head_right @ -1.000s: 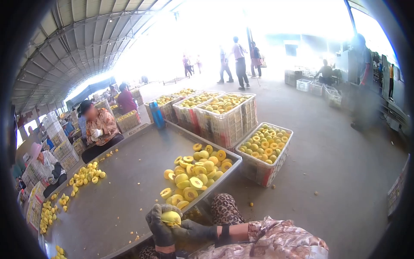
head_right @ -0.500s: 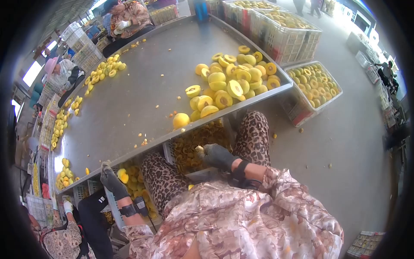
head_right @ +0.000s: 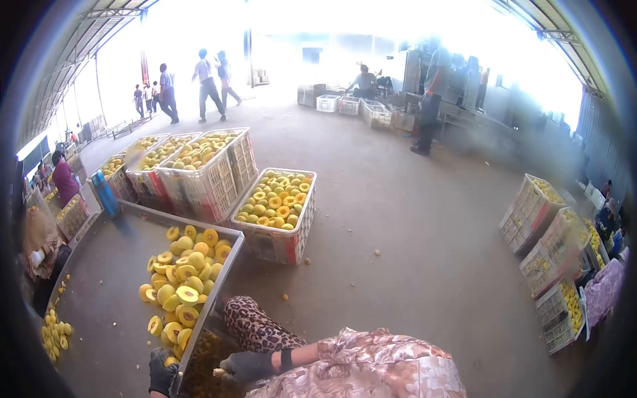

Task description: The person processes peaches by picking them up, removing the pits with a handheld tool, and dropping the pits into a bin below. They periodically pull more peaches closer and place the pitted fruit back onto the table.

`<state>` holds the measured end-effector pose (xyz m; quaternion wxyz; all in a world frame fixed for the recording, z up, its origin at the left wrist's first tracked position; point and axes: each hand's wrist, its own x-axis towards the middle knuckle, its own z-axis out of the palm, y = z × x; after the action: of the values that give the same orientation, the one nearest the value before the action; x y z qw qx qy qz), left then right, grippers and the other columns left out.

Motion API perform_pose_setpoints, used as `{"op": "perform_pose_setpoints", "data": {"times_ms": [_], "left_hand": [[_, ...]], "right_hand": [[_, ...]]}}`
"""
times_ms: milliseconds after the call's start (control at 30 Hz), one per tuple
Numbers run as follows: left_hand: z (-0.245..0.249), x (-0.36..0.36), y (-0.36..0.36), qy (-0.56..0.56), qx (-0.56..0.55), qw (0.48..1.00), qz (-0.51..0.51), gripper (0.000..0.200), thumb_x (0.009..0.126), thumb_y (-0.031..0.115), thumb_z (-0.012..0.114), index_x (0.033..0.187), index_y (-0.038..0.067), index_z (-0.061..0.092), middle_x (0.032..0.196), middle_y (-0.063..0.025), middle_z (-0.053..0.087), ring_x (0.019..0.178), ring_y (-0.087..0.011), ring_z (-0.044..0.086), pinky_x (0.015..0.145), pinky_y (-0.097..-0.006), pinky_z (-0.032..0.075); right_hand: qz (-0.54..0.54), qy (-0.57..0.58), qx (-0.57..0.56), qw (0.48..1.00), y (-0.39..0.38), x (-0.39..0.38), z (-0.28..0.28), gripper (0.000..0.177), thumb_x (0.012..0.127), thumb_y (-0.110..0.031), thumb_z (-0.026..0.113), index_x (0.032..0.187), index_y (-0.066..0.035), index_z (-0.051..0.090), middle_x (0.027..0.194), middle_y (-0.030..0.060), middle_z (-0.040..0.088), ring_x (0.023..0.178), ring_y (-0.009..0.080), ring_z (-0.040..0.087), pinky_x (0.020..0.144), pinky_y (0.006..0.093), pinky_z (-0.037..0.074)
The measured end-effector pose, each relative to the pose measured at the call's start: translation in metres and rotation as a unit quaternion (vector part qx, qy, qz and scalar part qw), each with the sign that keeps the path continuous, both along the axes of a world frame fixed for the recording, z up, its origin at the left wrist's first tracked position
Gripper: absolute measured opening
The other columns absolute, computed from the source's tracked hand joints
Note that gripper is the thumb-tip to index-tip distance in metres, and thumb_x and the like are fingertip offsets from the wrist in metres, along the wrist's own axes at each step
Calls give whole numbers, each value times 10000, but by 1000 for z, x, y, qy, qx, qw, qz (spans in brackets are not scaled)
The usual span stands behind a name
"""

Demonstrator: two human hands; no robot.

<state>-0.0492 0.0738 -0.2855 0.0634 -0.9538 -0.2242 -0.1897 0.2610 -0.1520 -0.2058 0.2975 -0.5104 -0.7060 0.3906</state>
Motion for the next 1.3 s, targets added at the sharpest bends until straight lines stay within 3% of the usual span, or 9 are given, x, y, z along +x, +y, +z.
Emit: {"op": "perform_pose_setpoints", "data": {"times_ms": [100, 200, 267, 367, 533, 800, 1033, 1100, 1300], "left_hand": [[2, 5, -6, -184, -209, 956, 96, 235, 884, 123, 708, 1088, 14, 664, 1008, -107, 675, 895, -252, 676, 774, -359, 563], [23, -17, -25, -434, -494, 726, 203, 265, 1016, 220, 629, 1159, -3, 642, 1011, -75, 674, 922, -232, 670, 783, -357, 574], [100, 6, -89, -558, -556, 602, 130, 366, 1071, 305, 557, 1292, 16, 602, 1049, -81, 663, 902, -177, 677, 746, -309, 592], [155, 69, -168, -709, -523, 458, 120, 449, 1073, 353, 536, 1354, 5, 575, 1172, -149, 688, 1025, -240, 679, 893, -358, 572], [157, 78, -200, -770, -596, 223, -39, 536, 1099, 417, 455, 1402, -20, 516, 1282, -206, 634, 1174, -346, 638, 1075, -487, 519], [144, 94, -213, -720, -549, 419, 68, 502, 1124, 378, 382, 1437, 11, 520, 1376, -192, 579, 1234, -293, 600, 1084, -418, 502], [137, 96, -212, -721, -404, 539, 164, 542, 1119, 443, 379, 1216, -17, 647, 1114, -114, 678, 981, -181, 666, 862, -318, 571], [135, 96, -204, -761, -459, 441, 129, 523, 1109, 429, 414, 1174, -30, 656, 988, -136, 703, 840, -198, 691, 705, -292, 588], [153, 102, -210, -732, -507, 455, 22, 449, 1102, 379, 454, 1037, -5, 677, 941, -151, 710, 842, -226, 695, 770, -343, 578]], "right_hand": [[-31, 34, -20, 999, 1, 5, 15, 454, 1069, -422, 514, 929, -12, 647, 798, 231, 667, 737, 406, 636, 683, 483, 489], [-30, 103, 25, 994, -1, -5, 25, 427, 1069, -385, 524, 926, -1, 644, 813, 234, 673, 719, 390, 622, 700, 468, 487], [-2, 112, 8, 994, -4, -9, 41, 388, 1063, -351, 543, 941, 5, 639, 840, 235, 678, 729, 406, 606, 713, 463, 489], [35, 182, -48, 981, -1, -35, 44, 294, 1060, -274, 579, 998, 1, 662, 800, 126, 683, 717, 130, 536, 685, 382, 496], [67, 195, 10, 979, 0, -63, 62, 234, 1006, -203, 628, 1031, 29, 649, 795, 163, 666, 693, 196, 604, 656, 375, 493], [39, 223, 19, 974, 9, -64, 56, 278, 1024, -219, 600, 1047, 54, 646, 836, 187, 699, 752, 208, 654, 690, 398, 508], [95, 195, 17, 976, 15, -80, 65, 369, 1092, -297, 507, 1256, 14, 618, 943, 174, 733, 883, 212, 704, 792, 371, 542], [127, 207, -1, 970, 21, -77, 57, 363, 1095, -276, 502, 1194, 37, 656, 981, 97, 741, 922, 138, 644, 819, 338, 536], [211, 397, -342, 825, 27, -42, 12, 348, 1071, -287, 565, 1318, -46, 610, 992, -20, 666, 887, 141, 627, 836, 291, 523]]}}
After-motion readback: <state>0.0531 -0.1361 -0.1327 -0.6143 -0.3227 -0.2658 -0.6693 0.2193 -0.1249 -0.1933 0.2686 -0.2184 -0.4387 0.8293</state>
